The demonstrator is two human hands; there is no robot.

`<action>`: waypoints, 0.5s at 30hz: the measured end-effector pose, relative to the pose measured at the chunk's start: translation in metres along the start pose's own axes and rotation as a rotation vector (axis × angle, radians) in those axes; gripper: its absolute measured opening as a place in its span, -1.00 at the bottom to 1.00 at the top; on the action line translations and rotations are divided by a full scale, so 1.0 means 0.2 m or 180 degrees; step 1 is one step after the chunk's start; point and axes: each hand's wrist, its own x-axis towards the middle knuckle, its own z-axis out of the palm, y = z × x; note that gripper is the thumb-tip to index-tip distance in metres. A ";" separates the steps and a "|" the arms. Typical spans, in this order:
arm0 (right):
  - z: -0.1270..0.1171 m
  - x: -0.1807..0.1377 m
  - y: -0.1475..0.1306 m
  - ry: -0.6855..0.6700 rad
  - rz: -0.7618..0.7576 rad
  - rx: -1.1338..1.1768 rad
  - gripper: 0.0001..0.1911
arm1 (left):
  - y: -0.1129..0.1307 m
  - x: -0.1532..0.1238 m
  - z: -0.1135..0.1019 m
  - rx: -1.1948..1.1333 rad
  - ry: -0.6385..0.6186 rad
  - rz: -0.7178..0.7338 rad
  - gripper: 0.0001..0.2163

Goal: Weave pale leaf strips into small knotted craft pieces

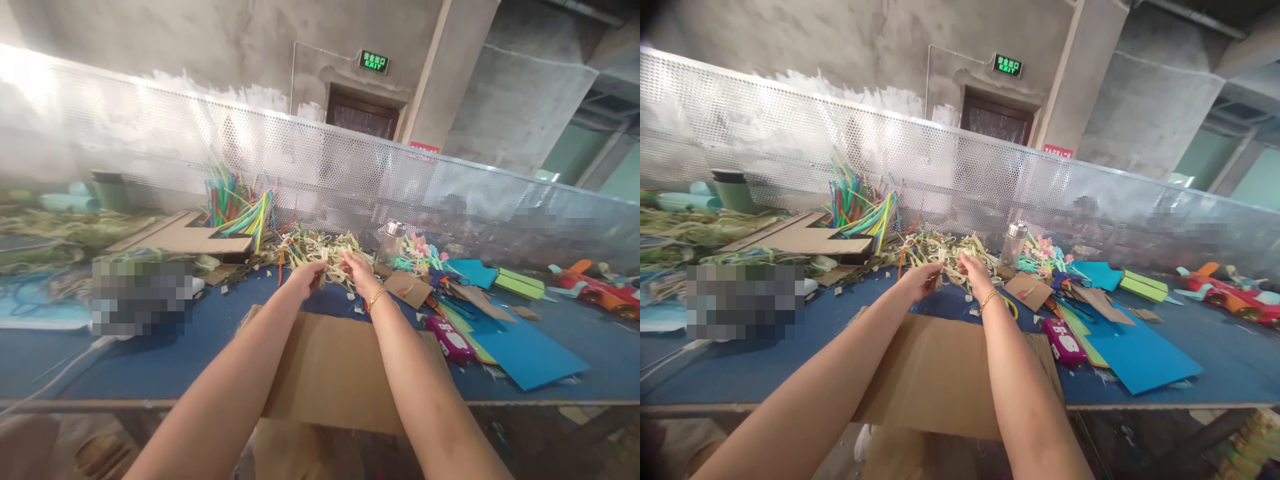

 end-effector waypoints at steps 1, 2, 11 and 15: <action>0.00 0.00 0.00 -0.0079 -0.0001 -0.0074 -0.52 | 0.00 0.01 0.00 -0.0088 0.0049 -0.0018 -0.87; 0.00 -0.01 -0.01 -0.0182 -0.0033 -0.0163 -0.53 | 0.00 0.02 -0.01 -0.0147 0.0087 -0.0030 -0.87; 0.05 -0.04 0.01 -0.0386 -0.0493 -0.1064 -0.78 | 0.00 0.02 -0.01 0.0049 0.0122 0.0075 -0.76; 0.04 -0.05 -0.01 -0.0336 -0.0481 -0.1166 -0.78 | 0.00 0.01 0.00 0.0108 0.0087 0.0227 -0.75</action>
